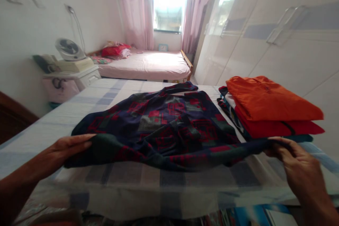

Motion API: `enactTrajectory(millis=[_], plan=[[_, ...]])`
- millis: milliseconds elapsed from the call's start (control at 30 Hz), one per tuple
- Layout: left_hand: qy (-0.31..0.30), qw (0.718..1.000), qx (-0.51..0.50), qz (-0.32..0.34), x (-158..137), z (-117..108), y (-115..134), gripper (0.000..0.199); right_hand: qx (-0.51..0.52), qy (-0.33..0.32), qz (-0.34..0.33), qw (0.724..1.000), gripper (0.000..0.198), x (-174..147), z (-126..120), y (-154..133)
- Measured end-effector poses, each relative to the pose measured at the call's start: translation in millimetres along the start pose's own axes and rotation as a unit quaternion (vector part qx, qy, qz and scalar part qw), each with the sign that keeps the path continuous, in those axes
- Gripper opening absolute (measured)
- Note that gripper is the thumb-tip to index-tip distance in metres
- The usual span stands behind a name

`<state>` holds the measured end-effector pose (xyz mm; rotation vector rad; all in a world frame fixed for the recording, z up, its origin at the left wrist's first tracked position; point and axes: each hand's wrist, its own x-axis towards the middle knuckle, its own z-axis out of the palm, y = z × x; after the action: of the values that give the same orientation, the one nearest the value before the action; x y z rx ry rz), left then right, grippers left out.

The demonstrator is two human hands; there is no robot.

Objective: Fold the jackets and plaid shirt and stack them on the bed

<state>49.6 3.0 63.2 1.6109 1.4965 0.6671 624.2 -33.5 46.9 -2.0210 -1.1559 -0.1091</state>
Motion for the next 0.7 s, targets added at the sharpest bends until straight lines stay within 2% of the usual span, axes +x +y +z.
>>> enactTrajectory(millis=[67, 133, 200, 267, 333, 400, 500, 600, 700], plan=[[0.043, 0.999, -0.007, 0.002, 23.7, -1.0, 6.7, 0.053, 0.050, -0.006, 0.039, 0.998, 0.024, 20.2, 11.9, -15.2], [0.067, 0.997, 0.018, 0.017, 46.7, 0.9, 7.4, 0.057, 0.018, -0.020, 0.029, 0.999, 0.030, 32.5, 26.8, -28.1], [0.074, 0.995, 0.058, 0.037, 65.8, 4.7, 2.3, 0.061, -0.090, -0.046, -0.031, 0.994, 0.035, 34.0, 41.8, -39.7], [0.075, 0.991, 0.095, 0.053, 78.0, 8.4, -6.0, 0.065, -0.185, -0.040, -0.103, 0.976, 0.040, 26.4, 54.2, -53.3], [0.073, 0.989, 0.113, 0.056, 82.6, 10.1, -14.0, 0.068, -0.211, 0.002, -0.175, 0.962, 0.042, 15.4, 64.5, -71.7], [0.067, 0.989, 0.120, 0.051, 81.7, 9.5, -19.5, 0.069, -0.182, 0.001, -0.234, 0.955, 0.039, 7.3, 76.3, -94.8], [0.056, 0.989, 0.132, 0.029, 76.5, 6.9, -23.9, 0.071, -0.121, -0.111, -0.284, 0.945, 0.035, 5.7, 103.7, -130.2], [0.054, 0.986, 0.155, -0.008, 72.0, 5.8, -29.0, 0.075, -0.128, -0.249, -0.264, 0.923, 0.040, 11.2, 138.9, -154.5], [0.050, 0.985, 0.162, -0.014, 69.0, 7.1, -37.0, 0.075, -0.118, -0.374, -0.245, 0.887, 0.029, 17.1, 167.6, -165.7]])
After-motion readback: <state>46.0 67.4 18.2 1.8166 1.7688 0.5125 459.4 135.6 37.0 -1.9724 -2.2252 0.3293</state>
